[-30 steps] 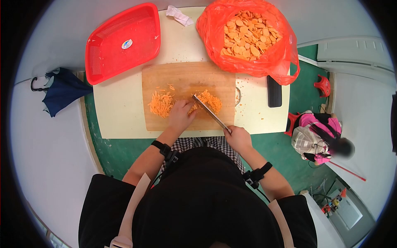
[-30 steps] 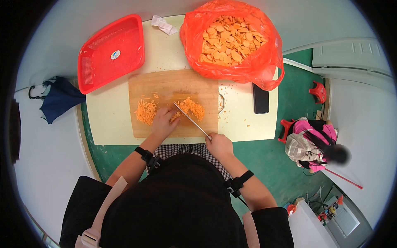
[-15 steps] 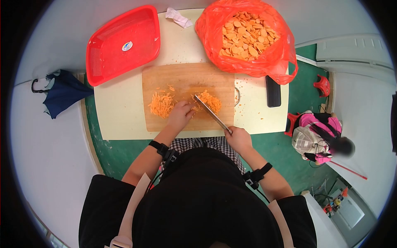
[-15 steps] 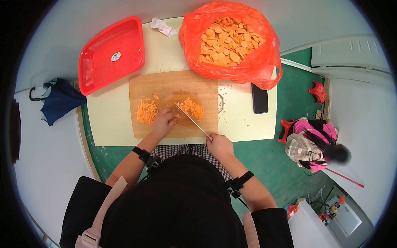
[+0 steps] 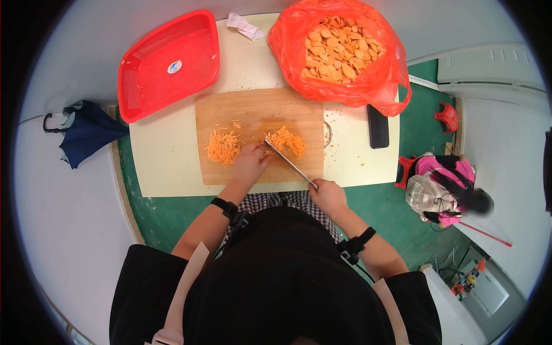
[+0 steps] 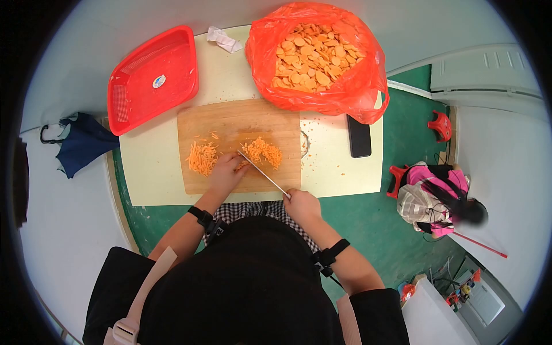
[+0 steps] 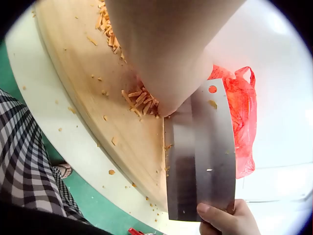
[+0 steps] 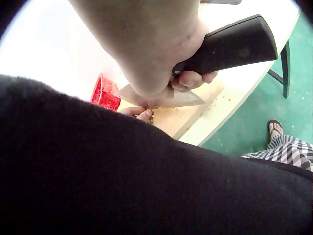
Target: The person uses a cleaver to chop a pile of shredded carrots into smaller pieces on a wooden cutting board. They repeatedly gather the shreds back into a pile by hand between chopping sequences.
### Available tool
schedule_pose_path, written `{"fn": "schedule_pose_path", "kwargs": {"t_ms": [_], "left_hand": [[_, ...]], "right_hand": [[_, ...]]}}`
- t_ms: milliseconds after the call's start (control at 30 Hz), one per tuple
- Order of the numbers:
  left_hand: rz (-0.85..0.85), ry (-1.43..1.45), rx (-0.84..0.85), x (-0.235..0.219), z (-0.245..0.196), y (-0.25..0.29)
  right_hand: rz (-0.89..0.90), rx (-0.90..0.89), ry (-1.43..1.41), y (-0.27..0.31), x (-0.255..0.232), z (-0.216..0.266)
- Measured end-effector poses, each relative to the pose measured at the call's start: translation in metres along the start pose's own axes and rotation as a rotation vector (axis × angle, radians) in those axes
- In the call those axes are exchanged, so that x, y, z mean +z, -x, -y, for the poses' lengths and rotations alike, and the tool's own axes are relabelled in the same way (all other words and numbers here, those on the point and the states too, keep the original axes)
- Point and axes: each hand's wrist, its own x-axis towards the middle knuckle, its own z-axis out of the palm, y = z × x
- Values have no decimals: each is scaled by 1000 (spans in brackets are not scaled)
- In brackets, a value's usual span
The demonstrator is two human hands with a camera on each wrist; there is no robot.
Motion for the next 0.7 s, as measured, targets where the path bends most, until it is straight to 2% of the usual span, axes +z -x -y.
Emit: {"fn": "schedule_pose_path", "kwargs": {"t_ms": [233,367,467,533,567,633,700], "left_hand": [[-17,41,84,4,3,-3],[15,44,88,-1,1,-4],[-43,50,65,-12,-6,-1],[-10,-51,-96,-19,-10,-1],[-10,-51,-97,-21,-12,-3],[122,-70,-223,-22,-17,-9],[119,-62,-203,-15,-16,-11]], "right_hand": [[6,13,-4,3,-2,2],[30,53,13,4,-7,1],[-23,41,-11,3,-6,-4],[-45,46,-5,3,-6,-5],[-45,46,-6,2,-7,-5],[-45,37,-13,2,-9,-3],[-47,33,-12,1,-6,-4]]}}
